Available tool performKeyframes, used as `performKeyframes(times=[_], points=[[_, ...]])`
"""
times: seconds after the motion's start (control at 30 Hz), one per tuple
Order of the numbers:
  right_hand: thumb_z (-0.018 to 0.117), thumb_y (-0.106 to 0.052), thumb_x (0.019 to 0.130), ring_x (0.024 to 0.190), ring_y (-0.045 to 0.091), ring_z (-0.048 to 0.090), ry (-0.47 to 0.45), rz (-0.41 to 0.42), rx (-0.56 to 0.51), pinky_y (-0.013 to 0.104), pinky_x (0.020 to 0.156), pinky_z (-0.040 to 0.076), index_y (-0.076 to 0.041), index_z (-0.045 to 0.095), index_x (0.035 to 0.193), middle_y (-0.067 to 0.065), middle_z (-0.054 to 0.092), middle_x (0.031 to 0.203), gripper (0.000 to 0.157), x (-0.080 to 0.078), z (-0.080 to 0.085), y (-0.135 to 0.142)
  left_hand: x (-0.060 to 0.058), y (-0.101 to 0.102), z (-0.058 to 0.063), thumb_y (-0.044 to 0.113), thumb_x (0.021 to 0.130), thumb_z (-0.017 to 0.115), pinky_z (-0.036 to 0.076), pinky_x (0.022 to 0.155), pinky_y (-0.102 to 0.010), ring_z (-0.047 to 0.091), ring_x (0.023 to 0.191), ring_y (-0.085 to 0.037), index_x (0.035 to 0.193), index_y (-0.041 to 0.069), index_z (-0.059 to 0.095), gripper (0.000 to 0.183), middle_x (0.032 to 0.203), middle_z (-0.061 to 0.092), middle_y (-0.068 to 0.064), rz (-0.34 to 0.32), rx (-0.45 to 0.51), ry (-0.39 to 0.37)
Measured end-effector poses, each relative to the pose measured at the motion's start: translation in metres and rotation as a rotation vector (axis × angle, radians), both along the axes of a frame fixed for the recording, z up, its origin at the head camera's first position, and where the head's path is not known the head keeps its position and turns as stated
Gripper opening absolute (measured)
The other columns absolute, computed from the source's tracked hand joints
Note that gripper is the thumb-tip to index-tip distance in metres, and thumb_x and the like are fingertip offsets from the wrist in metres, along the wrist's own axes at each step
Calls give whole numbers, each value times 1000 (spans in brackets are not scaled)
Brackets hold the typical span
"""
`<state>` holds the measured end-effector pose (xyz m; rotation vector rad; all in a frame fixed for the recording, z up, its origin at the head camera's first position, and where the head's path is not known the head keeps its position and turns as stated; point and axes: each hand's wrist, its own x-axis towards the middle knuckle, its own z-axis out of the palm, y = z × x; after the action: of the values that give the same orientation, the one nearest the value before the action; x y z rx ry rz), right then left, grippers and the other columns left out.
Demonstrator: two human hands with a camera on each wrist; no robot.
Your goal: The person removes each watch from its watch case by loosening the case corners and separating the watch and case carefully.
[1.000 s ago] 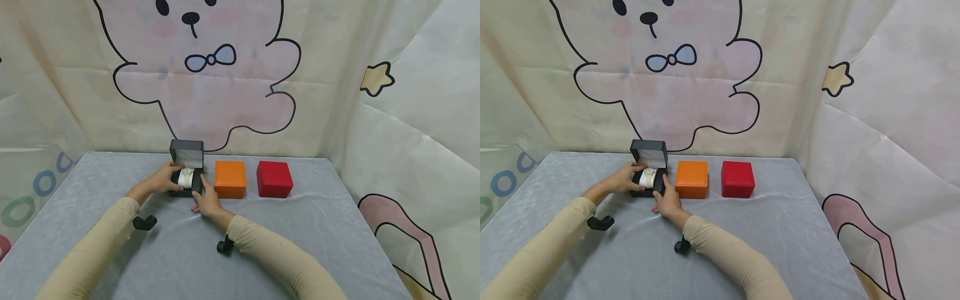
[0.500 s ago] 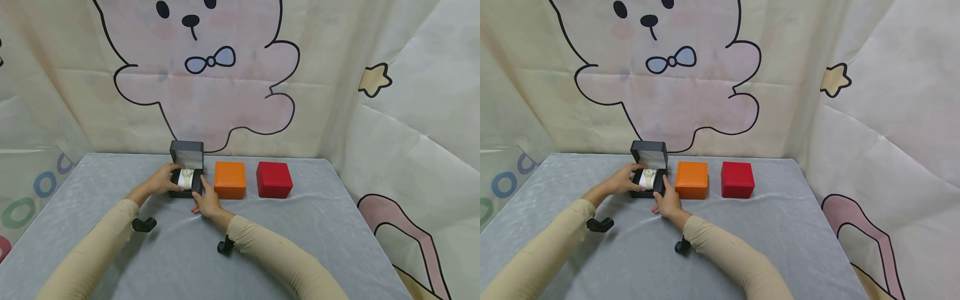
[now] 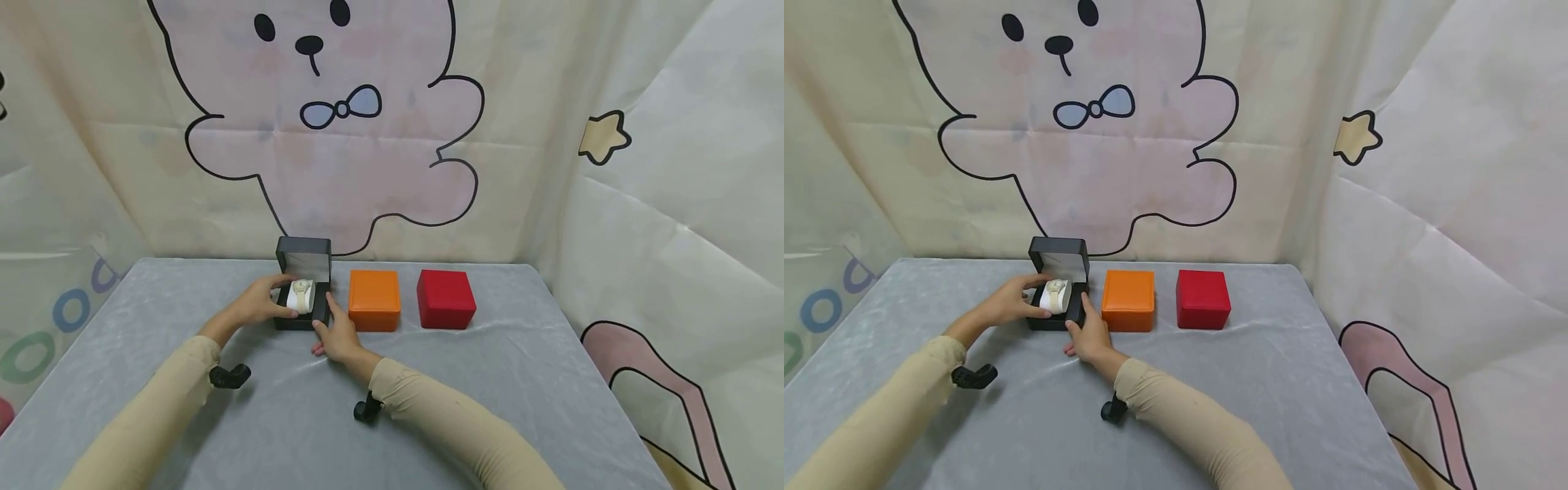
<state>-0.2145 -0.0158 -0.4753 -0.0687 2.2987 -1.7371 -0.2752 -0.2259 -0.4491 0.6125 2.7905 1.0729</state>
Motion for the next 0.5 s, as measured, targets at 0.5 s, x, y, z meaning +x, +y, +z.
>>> performKeyframes(times=[0.5], points=[[57,-12,104,54,23,71,7,-8,-14,32,52,58,-30,22,163,30,42,153,71,-1,-1,0,0,-8,8,21,83,84,50,99,-59,63,116,-42,150,1,45,79,146,53,-26,18,86,-28]])
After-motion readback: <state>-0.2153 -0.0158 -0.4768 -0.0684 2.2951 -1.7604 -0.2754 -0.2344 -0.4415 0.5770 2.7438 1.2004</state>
